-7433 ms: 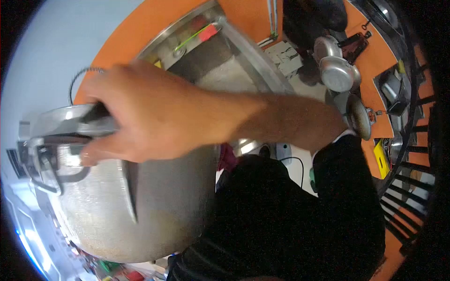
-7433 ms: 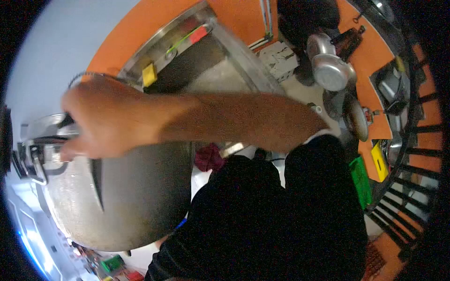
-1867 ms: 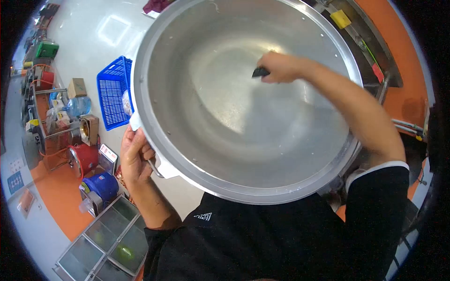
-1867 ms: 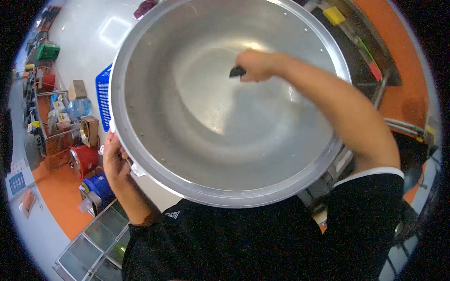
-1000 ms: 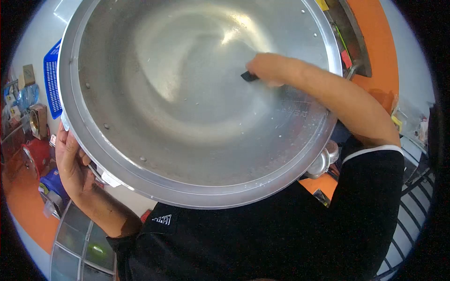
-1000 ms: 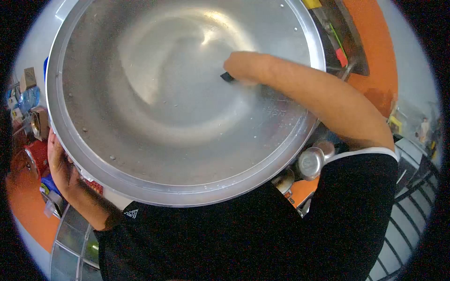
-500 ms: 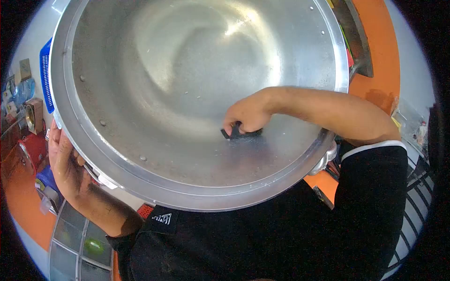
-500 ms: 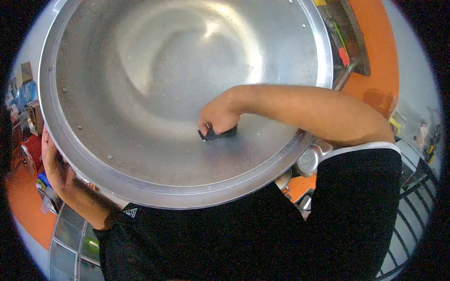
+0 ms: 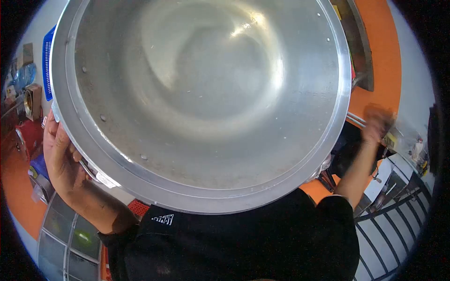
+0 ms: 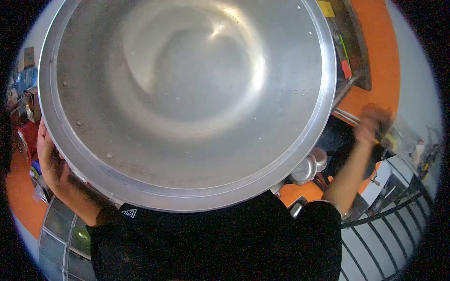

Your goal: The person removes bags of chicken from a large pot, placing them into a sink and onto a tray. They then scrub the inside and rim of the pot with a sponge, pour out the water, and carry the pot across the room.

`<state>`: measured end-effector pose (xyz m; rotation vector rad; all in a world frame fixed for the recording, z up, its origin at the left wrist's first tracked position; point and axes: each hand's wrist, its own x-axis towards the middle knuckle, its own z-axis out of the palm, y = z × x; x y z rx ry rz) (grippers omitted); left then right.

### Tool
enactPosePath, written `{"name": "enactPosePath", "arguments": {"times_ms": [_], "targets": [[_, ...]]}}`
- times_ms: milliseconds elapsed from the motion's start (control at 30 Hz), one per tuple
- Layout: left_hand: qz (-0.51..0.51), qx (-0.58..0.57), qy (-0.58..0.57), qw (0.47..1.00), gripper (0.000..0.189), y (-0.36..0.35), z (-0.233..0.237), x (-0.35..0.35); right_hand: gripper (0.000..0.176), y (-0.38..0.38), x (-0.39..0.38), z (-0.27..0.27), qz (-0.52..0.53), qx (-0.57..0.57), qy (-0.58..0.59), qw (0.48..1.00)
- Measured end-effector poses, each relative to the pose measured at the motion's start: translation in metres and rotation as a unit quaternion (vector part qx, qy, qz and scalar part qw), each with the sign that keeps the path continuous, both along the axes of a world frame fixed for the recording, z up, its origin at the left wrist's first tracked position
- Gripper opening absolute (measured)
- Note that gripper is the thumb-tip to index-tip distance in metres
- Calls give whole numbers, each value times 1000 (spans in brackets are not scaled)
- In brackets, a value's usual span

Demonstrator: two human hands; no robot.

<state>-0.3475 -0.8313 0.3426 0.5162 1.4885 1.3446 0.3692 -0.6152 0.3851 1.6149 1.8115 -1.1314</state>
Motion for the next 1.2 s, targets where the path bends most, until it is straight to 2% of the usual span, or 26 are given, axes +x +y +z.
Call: {"name": "enactPosePath", "arguments": {"times_ms": [33, 100, 133, 200, 233, 267, 333, 367, 400, 467, 533, 567, 600, 633, 667, 700, 733, 767, 867, 967, 1067, 1100, 1200], "targets": [[-11, 1, -6, 1000, 57, -1, 0, -3, 19, -35, 37, -57, 3, 32, -103, 994], [-13, -9, -12, 1000, 57, 2, 2, 0, 19, -101, 87, -137, 4, 86, -108, 990], [1, -24, -9, 1000, 57, 3, 4, 4, 18, -109, 109, -156, -15, 140, -74, 987], [14, -51, -2, 999, 58, 6, 12, 8, 26, -49, 114, -155, -44, 249, -68, 965], [17, -50, 3, 999, 58, 7, 14, 11, 32, -35, 119, -140, -75, 297, -72, 949], [22, -44, 7, 999, 58, 8, 13, 14, 32, -11, 62, -87, -152, 388, 1, 909], [29, -45, 0, 999, 59, 7, 8, 14, 42, 29, -29, -10, -130, 570, 84, 807], [12, -49, -1, 999, 58, 9, 11, 17, 44, 42, -72, 31, -73, 584, 54, 806], [-4, -54, -2, 999, 58, 10, 16, 15, 44, 52, -124, 57, -61, 585, 105, 802], [-3, -55, 6, 998, 56, 13, 19, 19, 44, 70, -201, 73, 15, 593, 172, 787], [-10, -38, -6, 999, 55, 14, 18, 20, 43, 81, -278, 62, 46, 506, 223, 832], [-11, -42, -7, 999, 55, 14, 19, 20, 42, 83, -315, 53, 12, 404, 254, 879], [-12, -44, -8, 999, 55, 14, 20, 20, 35, 106, -329, 21, 33, 360, 299, 883], [-14, -47, -10, 999, 55, 15, 21, 19, 26, 74, -403, 54, 0, 267, 159, 950], [-12, -48, -11, 999, 55, 15, 21, 19, 24, 100, -406, 6, 23, 245, 167, 955], [-10, -49, -13, 999, 54, 15, 20, 19, 23, 114, -417, -24, 102, 246, 128, 955], [-8, -52, -14, 999, 54, 15, 21, 19, 32, 137, -414, -76, 60, 210, 193, 957], [-12, -47, -23, 999, 53, 16, 24, 22, 24, 137, -429, -98, 39, 316, 168, 933], [0, -45, -20, 999, 53, 18, 25, 24, 21, 139, -447, -166, 163, 485, 160, 844], [-6, -36, -38, 999, 53, 17, 25, 22, 22, 110, -476, -202, 220, 451, 160, 850], [-5, -37, -35, 999, 53, 17, 25, 22, 32, 88, -502, -223, 199, 464, 185, 843], [-3, -38, -31, 999, 53, 17, 25, 24, 33, 83, -507, -227, 159, 482, 188, 841], [11, -50, -5, 999, 52, 17, 26, 27, 35, 83, -507, -237, 126, 526, 208, 815]]}}
